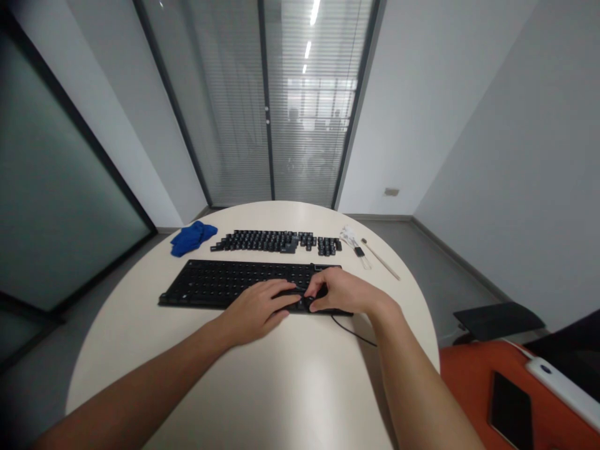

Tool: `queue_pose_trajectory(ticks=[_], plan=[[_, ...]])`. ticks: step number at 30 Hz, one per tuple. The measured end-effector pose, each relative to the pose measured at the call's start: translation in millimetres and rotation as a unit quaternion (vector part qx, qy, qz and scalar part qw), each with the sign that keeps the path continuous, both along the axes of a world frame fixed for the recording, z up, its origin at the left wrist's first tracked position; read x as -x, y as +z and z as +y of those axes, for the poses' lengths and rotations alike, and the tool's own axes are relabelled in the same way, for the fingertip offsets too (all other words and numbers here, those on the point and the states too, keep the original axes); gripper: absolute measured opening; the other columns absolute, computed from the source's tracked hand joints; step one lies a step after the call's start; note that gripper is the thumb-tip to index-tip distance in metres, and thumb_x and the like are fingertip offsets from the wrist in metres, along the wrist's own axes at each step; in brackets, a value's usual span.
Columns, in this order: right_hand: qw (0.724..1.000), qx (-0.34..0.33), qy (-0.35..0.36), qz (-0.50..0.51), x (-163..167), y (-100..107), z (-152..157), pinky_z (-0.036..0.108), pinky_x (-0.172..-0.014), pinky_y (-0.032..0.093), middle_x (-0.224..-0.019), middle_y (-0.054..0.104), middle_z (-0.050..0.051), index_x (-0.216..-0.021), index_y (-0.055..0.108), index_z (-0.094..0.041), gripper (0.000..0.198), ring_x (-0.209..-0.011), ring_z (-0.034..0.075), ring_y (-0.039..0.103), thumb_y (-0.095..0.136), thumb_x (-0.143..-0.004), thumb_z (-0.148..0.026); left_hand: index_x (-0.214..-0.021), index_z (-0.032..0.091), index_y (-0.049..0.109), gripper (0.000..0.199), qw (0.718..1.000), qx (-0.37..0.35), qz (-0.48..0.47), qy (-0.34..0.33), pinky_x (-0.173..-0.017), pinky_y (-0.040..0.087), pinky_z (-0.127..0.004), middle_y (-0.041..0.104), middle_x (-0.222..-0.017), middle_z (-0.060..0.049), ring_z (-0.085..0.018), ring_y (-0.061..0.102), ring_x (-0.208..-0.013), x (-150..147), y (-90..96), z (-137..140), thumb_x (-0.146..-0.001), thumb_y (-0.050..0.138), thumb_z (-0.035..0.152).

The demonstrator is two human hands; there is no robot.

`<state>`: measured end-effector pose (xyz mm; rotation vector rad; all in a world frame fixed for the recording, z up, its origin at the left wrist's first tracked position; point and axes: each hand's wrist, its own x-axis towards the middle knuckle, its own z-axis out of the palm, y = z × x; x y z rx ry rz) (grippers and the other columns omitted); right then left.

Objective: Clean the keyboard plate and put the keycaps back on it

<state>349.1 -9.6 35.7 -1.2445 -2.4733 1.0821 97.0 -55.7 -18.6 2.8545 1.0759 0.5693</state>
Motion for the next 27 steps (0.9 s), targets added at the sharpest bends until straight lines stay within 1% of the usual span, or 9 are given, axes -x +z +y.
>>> queue_pose_trajectory(ticks=[3,11,15,17,20,21,25,27], plan=[[1.000,0.005,0.009,0.005,-0.4,-3.4,1.7,0.029,-0.078,0.049,-0.095,0.077,0.002,-0.093,0.077,-0.021,0.024,-0.088,0.022,0.069,0.077,-0.072,-0.033,-0.134,0.027,0.058,0.035,1.000,0.003,0.004,0.000,-0.110,0.043,-0.046,0.056,-0.143,-0.006,-0.026,0.050,-0.133,-0.6,-0.1,0.1,-0.099,0.053,0.028],[0.999,-0.019,0.002,-0.038,6.7,-2.2,-2.0,0.028,-0.070,0.047,-0.091,0.077,0.001,-0.091,0.077,-0.021,0.021,-0.081,0.020,0.067,0.075,-0.072,-0.029,-0.135,0.026,0.057,0.036,1.000,-0.005,0.007,-0.002,-0.109,0.043,-0.046,0.056,-0.143,-0.007,-0.026,0.050,-0.132,-0.1,1.0,-0.8,-0.099,0.053,0.027],[0.999,-0.021,0.000,-0.050,8.0,-3.9,-2.1,0.027,-0.066,0.045,-0.086,0.076,0.001,-0.089,0.076,-0.020,0.020,-0.076,0.019,0.065,0.075,-0.071,-0.028,-0.137,0.027,0.056,0.039,1.000,-0.005,0.009,-0.008,-0.110,0.042,-0.047,0.055,-0.143,-0.008,-0.028,0.048,-0.133,-1.3,3.4,-2.7,-0.098,0.055,0.031],[0.999,-0.018,-0.005,-0.038,7.2,-6.8,-0.8,0.027,-0.066,0.046,-0.087,0.075,0.002,-0.092,0.074,-0.020,0.024,-0.077,0.019,0.065,0.076,-0.069,-0.028,-0.139,0.029,0.054,0.043,1.000,-0.003,0.012,-0.012,-0.110,0.041,-0.047,0.054,-0.144,-0.008,-0.029,0.047,-0.134,-3.0,4.2,-4.1,-0.097,0.056,0.035],[1.000,-0.001,-0.014,-0.008,5.1,-10.5,0.9,0.027,-0.068,0.048,-0.090,0.073,0.002,-0.103,0.072,-0.020,0.038,-0.079,0.019,0.066,0.079,-0.067,-0.028,-0.142,0.031,0.052,0.046,1.000,0.002,0.017,-0.021,-0.110,0.040,-0.049,0.052,-0.146,-0.008,-0.030,0.046,-0.135,-6.3,4.1,-5.7,-0.097,0.056,0.040],[1.000,0.006,-0.015,-0.001,4.4,-10.7,1.1,0.027,-0.069,0.049,-0.091,0.073,0.003,-0.105,0.071,-0.020,0.040,-0.079,0.019,0.066,0.079,-0.067,-0.028,-0.143,0.031,0.051,0.048,1.000,0.004,0.018,-0.024,-0.110,0.040,-0.050,0.052,-0.146,-0.008,-0.031,0.046,-0.136,-7.2,3.9,-6.0,-0.096,0.056,0.042],[1.000,0.015,-0.004,0.004,1.3,-6.0,-0.6,0.028,-0.073,0.049,-0.093,0.074,0.002,-0.096,0.073,-0.020,0.028,-0.083,0.020,0.066,0.077,-0.070,-0.032,-0.144,0.032,0.050,0.051,0.999,0.009,0.018,-0.027,-0.111,0.038,-0.052,0.051,-0.147,-0.009,-0.032,0.045,-0.136,-8.4,3.7,-6.4,-0.095,0.057,0.045],[1.000,0.010,-0.007,-0.011,-0.1,-3.1,-1.3,0.028,-0.072,0.048,-0.091,0.075,0.002,-0.092,0.074,-0.021,0.023,-0.082,0.020,0.065,0.076,-0.072,-0.033,-0.144,0.032,0.051,0.051,0.999,0.014,0.017,-0.025,-0.111,0.037,-0.052,0.050,-0.148,-0.008,-0.032,0.044,-0.137,-7.8,4.3,-6.4,-0.095,0.058,0.045]])
